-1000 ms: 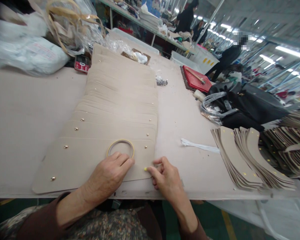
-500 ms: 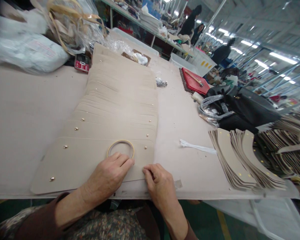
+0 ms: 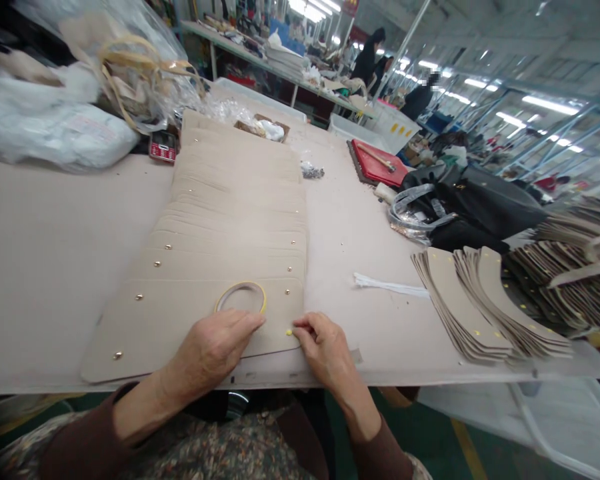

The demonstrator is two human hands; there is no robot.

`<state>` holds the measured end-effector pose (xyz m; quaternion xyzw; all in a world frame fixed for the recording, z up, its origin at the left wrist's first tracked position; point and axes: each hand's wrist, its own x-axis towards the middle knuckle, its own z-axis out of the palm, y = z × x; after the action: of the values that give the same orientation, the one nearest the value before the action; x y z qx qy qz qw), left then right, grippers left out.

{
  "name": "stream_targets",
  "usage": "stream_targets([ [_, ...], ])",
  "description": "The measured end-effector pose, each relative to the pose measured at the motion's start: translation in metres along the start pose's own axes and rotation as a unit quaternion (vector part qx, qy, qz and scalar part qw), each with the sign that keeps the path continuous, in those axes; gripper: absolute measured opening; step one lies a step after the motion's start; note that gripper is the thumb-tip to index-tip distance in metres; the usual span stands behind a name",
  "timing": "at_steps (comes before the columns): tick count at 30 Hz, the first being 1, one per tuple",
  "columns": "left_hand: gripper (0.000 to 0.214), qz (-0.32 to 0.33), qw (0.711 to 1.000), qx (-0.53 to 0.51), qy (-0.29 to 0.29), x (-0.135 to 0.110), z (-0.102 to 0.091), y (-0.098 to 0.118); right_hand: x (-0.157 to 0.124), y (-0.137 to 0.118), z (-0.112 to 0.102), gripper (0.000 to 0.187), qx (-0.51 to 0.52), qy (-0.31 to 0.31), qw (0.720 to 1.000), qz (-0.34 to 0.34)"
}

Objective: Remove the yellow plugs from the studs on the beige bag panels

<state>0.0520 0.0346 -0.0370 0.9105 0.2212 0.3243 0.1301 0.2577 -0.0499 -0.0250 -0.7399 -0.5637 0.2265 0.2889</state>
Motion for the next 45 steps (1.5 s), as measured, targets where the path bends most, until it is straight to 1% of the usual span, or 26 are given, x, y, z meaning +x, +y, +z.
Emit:
stream_targets([
  [2, 0.020, 0.003, 0.998, -0.059, 0.038, -0.001, -0.006, 0.003, -0.003, -0.002, -0.003, 0.016, 0.027, 0.013, 0.999, -0.010],
  [3, 0.019, -0.001, 0.995, -0.085, 0.047, -0.001, -0.010, 0.004, -0.004, -0.006, -0.004, 0.017, 0.041, 0.023, 0.999, -0.017],
  [4, 0.021, -0.006, 0.993, -0.105, 0.046, -0.001, -0.013, 0.006, -0.005, -0.011, -0.005, 0.017, 0.054, 0.035, 0.997, -0.030],
  [6, 0.029, -0.018, 0.992, -0.126, 0.024, -0.001, -0.018, 0.010, -0.007, -0.024, -0.004, 0.017, 0.077, 0.053, 0.992, -0.079],
  [8, 0.040, -0.027, 0.992, -0.126, 0.001, -0.001, -0.020, 0.013, -0.009, -0.038, -0.001, 0.015, 0.096, 0.053, 0.982, -0.153],
  [10, 0.044, -0.036, 0.993, -0.114, -0.004, -0.001, -0.020, 0.015, -0.009, -0.047, 0.002, 0.020, 0.102, 0.046, 0.969, -0.221],
  [13, 0.040, -0.042, 0.995, -0.089, 0.000, -0.002, -0.018, 0.015, -0.008, -0.052, 0.005, 0.024, 0.081, 0.046, 0.957, -0.274],
  [17, 0.034, -0.038, 0.998, -0.055, -0.005, -0.002, -0.016, 0.016, -0.006, -0.047, 0.006, 0.021, 0.038, 0.039, 0.952, -0.301],
  [20, 0.029, -0.030, 0.998, -0.048, -0.029, -0.001, -0.017, 0.020, -0.007, -0.044, 0.008, 0.018, 0.004, 0.047, 0.949, -0.312],
  [24, 0.020, -0.041, 0.994, -0.083, -0.053, 0.002, -0.020, 0.024, -0.008, -0.041, 0.014, 0.017, -0.028, 0.106, 0.944, -0.312],
  [27, 0.017, -0.050, 0.994, -0.084, -0.050, 0.007, -0.020, 0.020, -0.007, -0.042, 0.018, 0.016, -0.018, 0.150, 0.940, -0.306],
  [29, 0.022, -0.047, 0.996, -0.067, -0.039, 0.011, -0.019, 0.016, -0.006, -0.045, 0.020, 0.016, 0.003, 0.158, 0.946, -0.283],
  [30, 0.024, -0.039, 0.997, -0.059, -0.035, 0.014, -0.018, 0.014, -0.004, -0.046, 0.021, 0.015, 0.026, 0.155, 0.955, -0.253],
  [31, 0.025, -0.028, 0.998, -0.051, -0.029, 0.016, -0.017, 0.013, -0.002, -0.047, 0.022, 0.014, 0.060, 0.143, 0.966, -0.208],
  [32, 0.025, -0.014, 0.999, -0.047, -0.022, 0.019, -0.017, 0.013, 0.002, -0.046, 0.023, 0.014, 0.103, 0.126, 0.975, -0.150],
  [33, 0.025, -0.001, 0.999, -0.047, -0.014, 0.021, -0.017, 0.014, 0.006, -0.045, 0.023, 0.013, 0.152, 0.109, 0.979, -0.084],
  [35, 0.024, 0.027, 0.998, -0.057, 0.000, 0.024, -0.017, 0.018, 0.016, -0.037, 0.023, 0.015, 0.240, 0.085, 0.967, 0.034],
  [37, 0.023, 0.048, 0.997, -0.062, 0.007, 0.025, -0.015, 0.020, 0.028, -0.026, 0.020, 0.019, 0.287, 0.076, 0.949, 0.102],
  [39, 0.022, 0.040, 0.999, -0.025, 0.004, 0.023, -0.011, 0.017, 0.038, -0.016, 0.015, 0.024, 0.296, 0.057, 0.945, 0.124],
  [41, 0.023, 0.010, 0.999, 0.040, -0.012, 0.020, -0.004, 0.010, 0.045, -0.010, 0.011, 0.030, 0.283, 0.029, 0.951, 0.123],
  [43, 0.023, -0.014, 0.995, 0.087, -0.039, 0.016, 0.003, 0.002, 0.049, -0.008, 0.009, 0.032, 0.262, 0.007, 0.958, 0.117],
  [45, 0.018, -0.021, 0.992, 0.100, -0.068, 0.012, 0.008, -0.004, 0.052, -0.009, 0.009, 0.032, 0.229, -0.004, 0.967, 0.113],
])
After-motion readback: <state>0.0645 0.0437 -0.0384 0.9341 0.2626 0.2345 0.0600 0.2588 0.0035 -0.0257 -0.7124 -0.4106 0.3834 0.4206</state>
